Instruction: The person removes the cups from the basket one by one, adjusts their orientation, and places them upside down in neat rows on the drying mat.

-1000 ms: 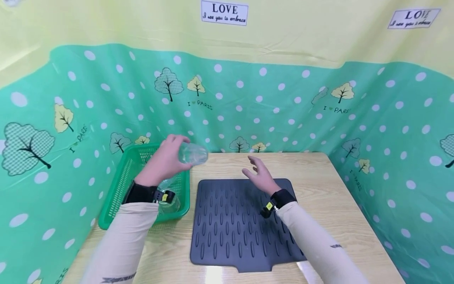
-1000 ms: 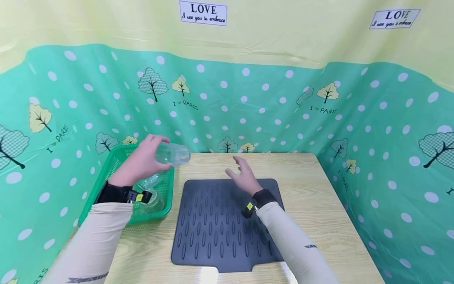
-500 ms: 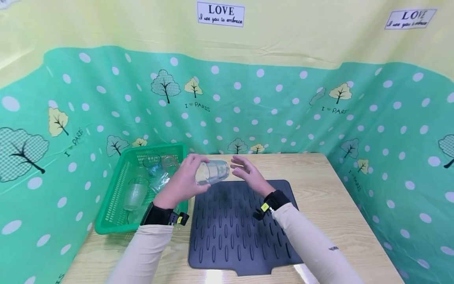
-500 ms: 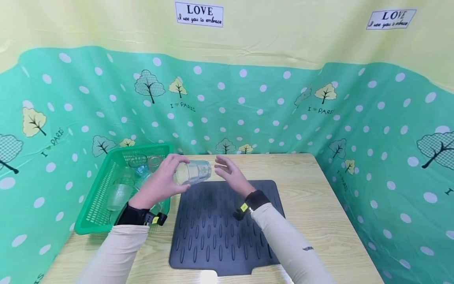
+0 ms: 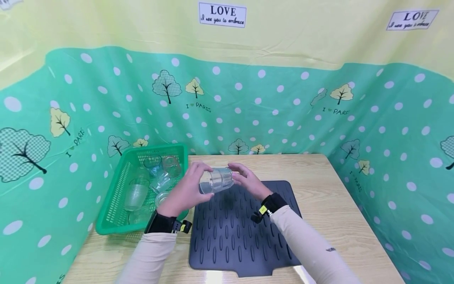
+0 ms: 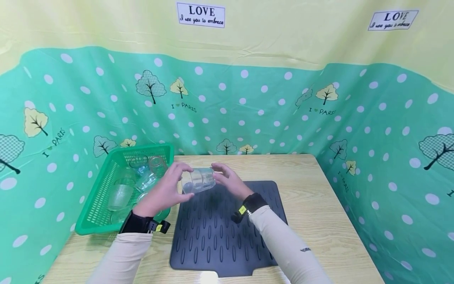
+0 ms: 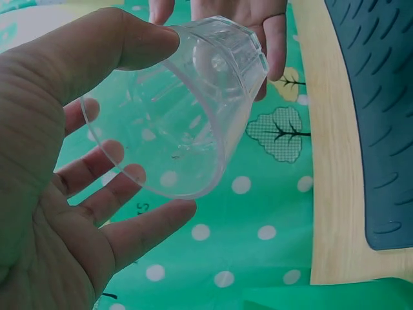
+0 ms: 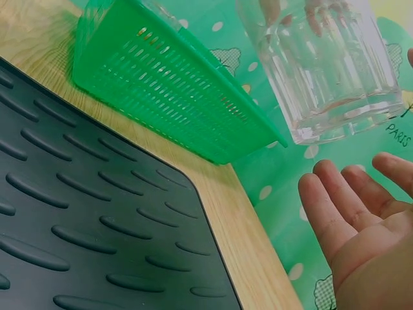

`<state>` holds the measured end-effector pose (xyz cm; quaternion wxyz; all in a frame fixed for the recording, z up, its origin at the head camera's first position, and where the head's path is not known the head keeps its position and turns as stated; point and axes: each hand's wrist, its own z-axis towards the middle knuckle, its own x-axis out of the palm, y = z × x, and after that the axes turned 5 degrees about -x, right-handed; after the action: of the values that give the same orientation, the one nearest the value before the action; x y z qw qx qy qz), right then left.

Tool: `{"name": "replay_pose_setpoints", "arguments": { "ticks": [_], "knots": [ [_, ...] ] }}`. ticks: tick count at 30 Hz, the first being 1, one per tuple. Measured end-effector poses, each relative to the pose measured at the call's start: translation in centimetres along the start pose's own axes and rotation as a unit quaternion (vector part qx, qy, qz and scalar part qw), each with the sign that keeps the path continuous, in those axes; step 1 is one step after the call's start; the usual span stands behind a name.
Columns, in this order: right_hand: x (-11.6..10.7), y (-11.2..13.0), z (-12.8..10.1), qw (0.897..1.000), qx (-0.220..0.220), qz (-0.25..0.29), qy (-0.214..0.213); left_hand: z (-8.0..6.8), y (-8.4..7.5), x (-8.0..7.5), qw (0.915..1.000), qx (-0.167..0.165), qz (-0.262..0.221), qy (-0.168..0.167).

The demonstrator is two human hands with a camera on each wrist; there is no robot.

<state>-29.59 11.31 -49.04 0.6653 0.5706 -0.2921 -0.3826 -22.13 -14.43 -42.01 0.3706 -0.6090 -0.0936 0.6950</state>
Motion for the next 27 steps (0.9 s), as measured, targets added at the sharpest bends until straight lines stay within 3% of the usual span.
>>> {"name": "replay_pose_setpoints", "arguments": {
  "ticks": [11, 19, 27],
  "knots": [
    [0.4, -0.3, 0.1, 0.999, 0.028, 0.011, 0.025, -0.6, 0.6, 0.7, 0.9999, 0.0, -0.011, 0.004],
    [0.5, -0.5, 0.2, 0.997, 0.022, 0.042, 0.055, -1.0, 0.8, 0.7, 0.9996, -0.009, -0.026, 0.002],
    [0.5, -0.7, -0.1, 0.999, 0.028, 0.031, 0.025, -1.1, 1.3, 0.7, 0.9993, -0.021, -0.032, -0.001]
  ]
}}
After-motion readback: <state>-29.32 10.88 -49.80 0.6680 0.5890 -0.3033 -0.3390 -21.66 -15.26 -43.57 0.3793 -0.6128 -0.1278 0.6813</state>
